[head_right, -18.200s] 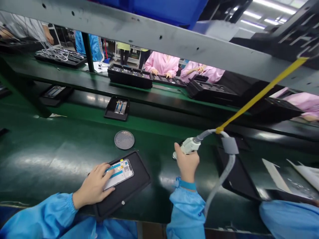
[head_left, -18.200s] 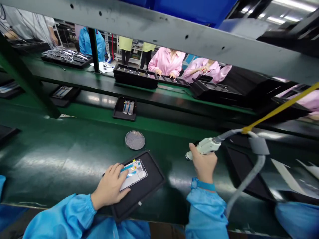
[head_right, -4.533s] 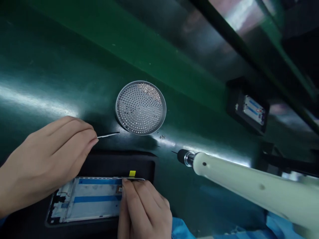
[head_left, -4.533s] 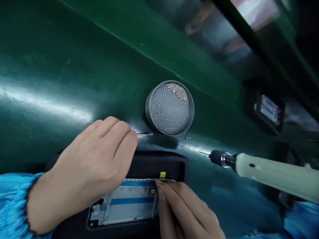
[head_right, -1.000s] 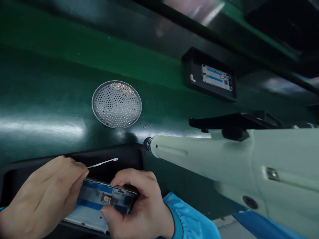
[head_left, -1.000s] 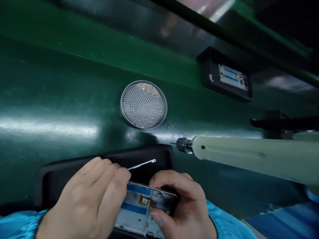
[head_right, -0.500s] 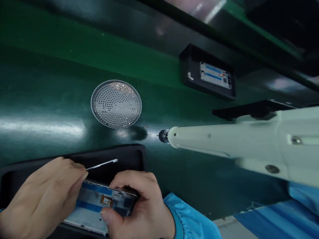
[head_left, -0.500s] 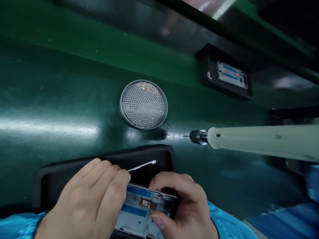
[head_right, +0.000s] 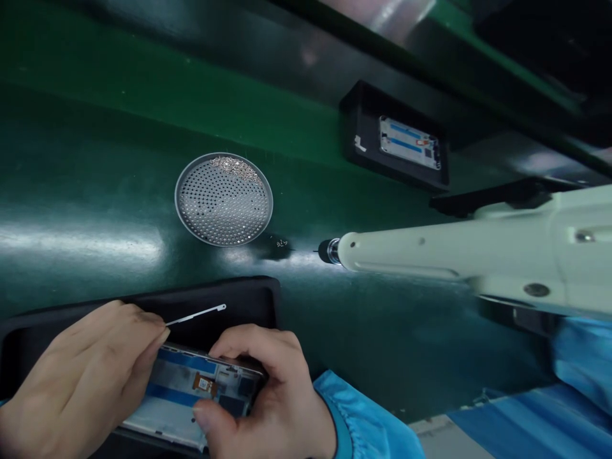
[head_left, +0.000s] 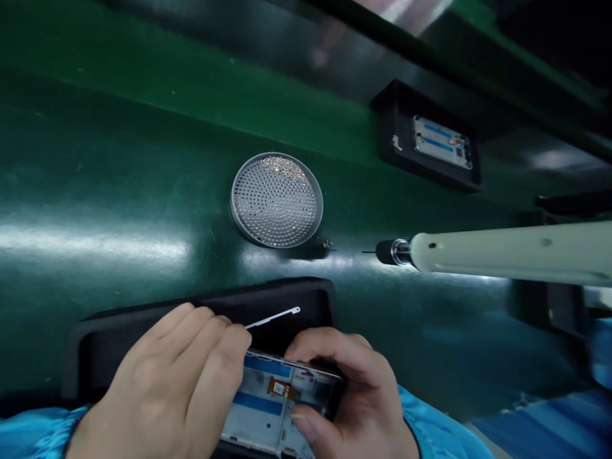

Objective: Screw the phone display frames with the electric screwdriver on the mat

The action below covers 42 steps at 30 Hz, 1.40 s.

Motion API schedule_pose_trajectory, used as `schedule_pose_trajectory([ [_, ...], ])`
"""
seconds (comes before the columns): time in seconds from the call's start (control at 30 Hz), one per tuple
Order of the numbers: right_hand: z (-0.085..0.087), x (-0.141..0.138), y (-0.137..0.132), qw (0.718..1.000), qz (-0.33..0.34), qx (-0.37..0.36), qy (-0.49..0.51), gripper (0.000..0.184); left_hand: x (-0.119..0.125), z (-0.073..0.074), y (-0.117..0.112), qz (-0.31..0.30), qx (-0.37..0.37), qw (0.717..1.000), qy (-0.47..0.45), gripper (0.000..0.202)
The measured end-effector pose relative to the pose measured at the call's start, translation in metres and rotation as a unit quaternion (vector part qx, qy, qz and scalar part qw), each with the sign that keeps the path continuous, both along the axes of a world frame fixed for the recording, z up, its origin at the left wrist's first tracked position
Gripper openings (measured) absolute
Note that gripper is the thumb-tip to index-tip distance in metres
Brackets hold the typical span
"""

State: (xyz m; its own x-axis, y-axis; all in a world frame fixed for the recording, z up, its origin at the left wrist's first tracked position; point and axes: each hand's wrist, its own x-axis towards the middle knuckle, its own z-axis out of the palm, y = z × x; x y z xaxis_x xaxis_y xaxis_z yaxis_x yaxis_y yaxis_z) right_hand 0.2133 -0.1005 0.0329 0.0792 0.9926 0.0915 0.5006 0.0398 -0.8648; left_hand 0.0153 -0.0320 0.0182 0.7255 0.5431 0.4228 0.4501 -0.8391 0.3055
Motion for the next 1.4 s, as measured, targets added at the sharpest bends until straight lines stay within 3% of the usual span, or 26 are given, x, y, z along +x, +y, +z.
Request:
schedule_pose_trajectory([
  [0.2, -0.0007, 0.0002, 0.0012, 0.998, 0.034, -0.033, 0.044, 0.018, 0.0009, -0.0003, 0.0036, -0.006, 0.012, 1.0, 0.004, 0.014],
  [0.43, -0.0037, 0.0015, -0.0014, 0.998, 0.024, -0.03, 0.045, 0.024, 0.0, -0.0002, 0.004, -0.012, 0.021, 1.0, 0.009, 0.015],
  [1.4, -0.0028, 0.0004, 0.0024, 0.996, 0.04, -0.032, 0.067, 0.017, -0.0006, -0.0033, 0.0026, -0.022, 0.007, 1.0, 0.001, 0.014],
])
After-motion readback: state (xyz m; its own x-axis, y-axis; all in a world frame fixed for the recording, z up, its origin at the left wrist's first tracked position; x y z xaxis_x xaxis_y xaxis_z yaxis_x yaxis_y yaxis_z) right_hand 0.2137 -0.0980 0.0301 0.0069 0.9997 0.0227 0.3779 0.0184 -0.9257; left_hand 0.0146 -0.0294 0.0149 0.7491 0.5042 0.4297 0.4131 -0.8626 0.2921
